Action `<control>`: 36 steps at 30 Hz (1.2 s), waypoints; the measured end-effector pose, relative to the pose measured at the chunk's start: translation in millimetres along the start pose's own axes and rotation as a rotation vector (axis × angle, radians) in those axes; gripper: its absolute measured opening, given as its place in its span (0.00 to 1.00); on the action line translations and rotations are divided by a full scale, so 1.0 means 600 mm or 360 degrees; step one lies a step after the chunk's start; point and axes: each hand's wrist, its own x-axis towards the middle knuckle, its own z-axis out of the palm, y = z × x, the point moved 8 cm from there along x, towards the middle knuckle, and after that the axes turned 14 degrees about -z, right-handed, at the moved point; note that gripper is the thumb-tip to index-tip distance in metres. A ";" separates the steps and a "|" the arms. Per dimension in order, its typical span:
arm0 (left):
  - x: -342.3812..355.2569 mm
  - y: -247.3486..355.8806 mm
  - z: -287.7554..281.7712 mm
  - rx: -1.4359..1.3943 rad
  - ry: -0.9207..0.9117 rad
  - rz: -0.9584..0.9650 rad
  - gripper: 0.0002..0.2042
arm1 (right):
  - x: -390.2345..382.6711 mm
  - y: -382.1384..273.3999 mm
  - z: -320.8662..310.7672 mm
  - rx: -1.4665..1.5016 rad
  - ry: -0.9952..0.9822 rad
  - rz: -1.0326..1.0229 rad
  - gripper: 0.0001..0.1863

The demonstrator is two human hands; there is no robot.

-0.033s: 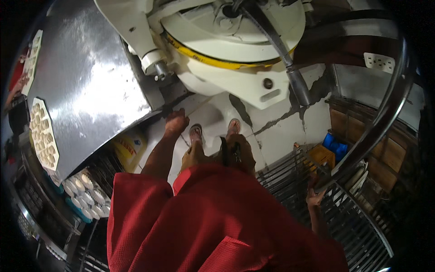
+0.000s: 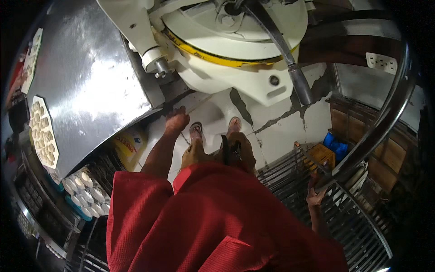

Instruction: The person operates a dough divider machine to portion dough, then places the resulting dough balls into individual paper cups on a tray and puts the tray onto a rack.

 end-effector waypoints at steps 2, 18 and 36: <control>-0.005 -0.001 -0.003 0.0061 0.0065 -0.0059 0.17 | -0.009 0.004 0.002 0.0126 0.0036 0.0088 0.18; -0.002 -0.005 0.002 0.0096 0.0029 -0.0118 0.15 | -0.056 0.041 -0.005 0.0568 0.0229 0.0231 0.26; -0.009 0.003 -0.014 -0.0027 -0.0092 -0.0149 0.15 | -0.057 0.034 0.000 0.0499 0.0200 0.0275 0.27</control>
